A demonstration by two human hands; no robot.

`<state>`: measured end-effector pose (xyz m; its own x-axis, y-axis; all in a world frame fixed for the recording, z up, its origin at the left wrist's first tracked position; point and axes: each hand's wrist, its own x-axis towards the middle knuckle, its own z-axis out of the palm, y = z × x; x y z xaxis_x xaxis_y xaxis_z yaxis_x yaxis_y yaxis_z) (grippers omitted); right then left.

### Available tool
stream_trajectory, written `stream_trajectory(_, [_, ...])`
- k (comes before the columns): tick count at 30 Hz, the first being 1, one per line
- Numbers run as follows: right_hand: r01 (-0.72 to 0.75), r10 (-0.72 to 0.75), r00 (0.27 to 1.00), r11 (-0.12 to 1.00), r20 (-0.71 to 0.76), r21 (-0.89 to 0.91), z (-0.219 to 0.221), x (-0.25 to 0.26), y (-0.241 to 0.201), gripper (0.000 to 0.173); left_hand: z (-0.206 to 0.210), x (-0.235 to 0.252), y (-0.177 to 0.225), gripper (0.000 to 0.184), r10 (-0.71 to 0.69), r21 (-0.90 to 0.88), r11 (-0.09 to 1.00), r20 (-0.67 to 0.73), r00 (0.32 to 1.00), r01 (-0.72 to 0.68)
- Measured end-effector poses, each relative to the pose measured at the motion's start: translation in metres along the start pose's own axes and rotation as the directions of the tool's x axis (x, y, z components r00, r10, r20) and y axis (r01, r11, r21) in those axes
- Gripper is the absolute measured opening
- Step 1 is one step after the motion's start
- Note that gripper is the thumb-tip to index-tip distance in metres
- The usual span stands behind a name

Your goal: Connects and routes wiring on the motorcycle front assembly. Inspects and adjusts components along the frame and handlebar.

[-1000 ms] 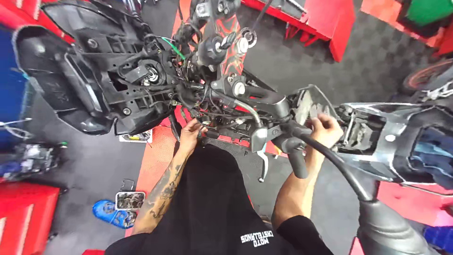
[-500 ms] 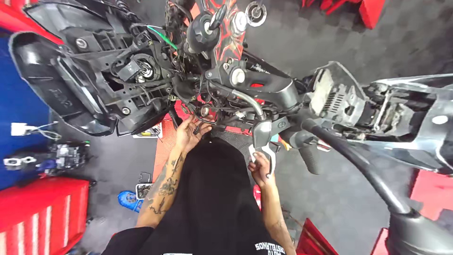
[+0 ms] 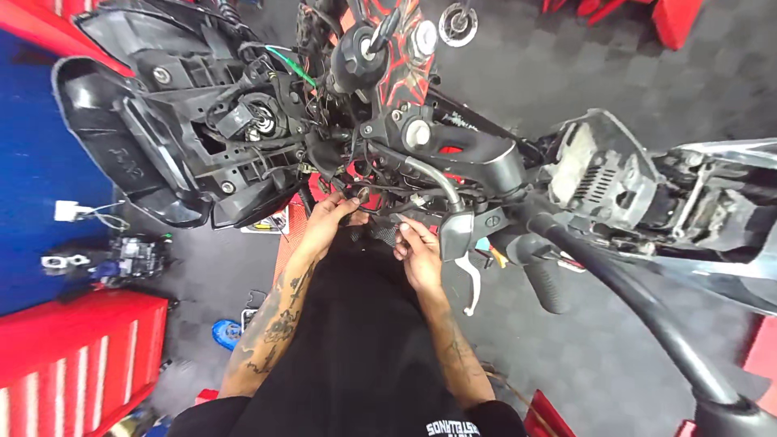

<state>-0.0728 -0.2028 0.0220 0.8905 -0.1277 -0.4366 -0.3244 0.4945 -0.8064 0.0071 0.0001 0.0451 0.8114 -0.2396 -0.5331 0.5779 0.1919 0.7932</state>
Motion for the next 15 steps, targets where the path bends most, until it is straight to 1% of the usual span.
stream_trajectory(2, [0.011,-0.012,1.0,1.0,0.028,0.021,0.005,0.007,-0.003,0.029,-0.009,0.004,-0.002,0.038,0.007,-0.115,0.993,0.067,0.998,0.001])
stream_trajectory(4, [0.016,-0.018,0.999,0.999,0.04,0.043,0.009,0.009,-0.005,0.032,-0.017,0.009,-0.008,0.044,-0.016,-0.275,0.96,0.115,0.993,0.047])
stream_trajectory(5, [0.032,-0.034,0.998,0.999,0.049,0.036,0.011,0.012,-0.005,0.032,-0.021,0.013,-0.01,0.045,-0.033,-0.306,0.949,0.133,0.991,0.073])
stream_trajectory(7, [0.088,-0.087,0.995,0.996,0.049,-0.028,0.015,0.015,-0.005,0.028,-0.024,0.018,-0.016,0.04,-0.065,-0.299,0.948,0.145,0.987,0.106])
stream_trajectory(10, [0.216,-0.21,0.976,0.954,0.05,-0.209,0.026,0.021,-0.009,0.019,-0.022,0.023,-0.021,0.033,-0.086,-0.229,0.966,0.154,0.984,0.12])
stream_trajectory(12, [0.289,-0.291,0.956,0.901,0.043,-0.324,0.032,0.024,-0.01,0.016,-0.024,0.025,-0.028,0.031,-0.05,-0.228,0.969,0.182,0.982,0.091])
stream_trajectory(15, [0.347,-0.372,0.928,0.821,0.036,-0.454,0.038,0.033,-0.008,0.017,-0.032,0.03,-0.036,0.028,0.044,-0.227,0.974,0.278,0.96,0.021])
